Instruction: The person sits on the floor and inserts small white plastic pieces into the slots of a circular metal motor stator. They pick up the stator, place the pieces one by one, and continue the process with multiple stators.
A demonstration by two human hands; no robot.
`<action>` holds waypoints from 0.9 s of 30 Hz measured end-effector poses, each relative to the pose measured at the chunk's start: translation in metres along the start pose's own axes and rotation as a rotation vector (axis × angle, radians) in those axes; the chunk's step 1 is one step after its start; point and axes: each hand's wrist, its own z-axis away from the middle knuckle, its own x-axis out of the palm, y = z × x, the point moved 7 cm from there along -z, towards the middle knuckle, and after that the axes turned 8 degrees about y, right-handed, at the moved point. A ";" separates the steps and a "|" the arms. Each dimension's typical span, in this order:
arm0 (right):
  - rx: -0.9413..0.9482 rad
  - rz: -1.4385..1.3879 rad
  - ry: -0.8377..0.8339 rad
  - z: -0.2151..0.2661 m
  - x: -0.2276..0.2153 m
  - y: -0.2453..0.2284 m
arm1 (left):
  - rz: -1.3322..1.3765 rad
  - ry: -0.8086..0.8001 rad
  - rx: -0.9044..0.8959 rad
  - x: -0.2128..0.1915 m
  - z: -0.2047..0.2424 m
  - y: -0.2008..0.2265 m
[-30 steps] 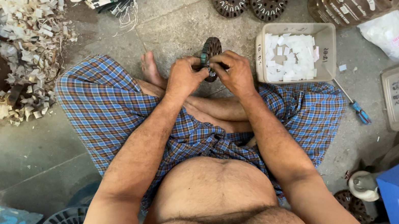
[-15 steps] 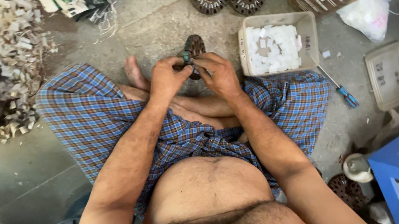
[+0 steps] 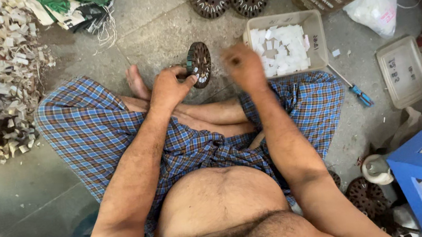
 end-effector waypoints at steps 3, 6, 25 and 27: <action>0.034 0.143 0.311 -0.007 -0.050 0.066 | 0.061 0.091 -0.043 -0.003 0.002 -0.002; 0.201 0.273 0.222 -0.010 -0.051 0.130 | -0.026 0.082 -0.097 -0.001 -0.003 0.003; 0.706 0.493 -0.051 -0.011 -0.025 0.117 | -0.259 -0.002 -0.171 0.004 -0.002 0.014; 0.678 0.497 -0.021 -0.012 -0.027 0.116 | -0.271 0.034 -0.120 0.002 -0.002 0.018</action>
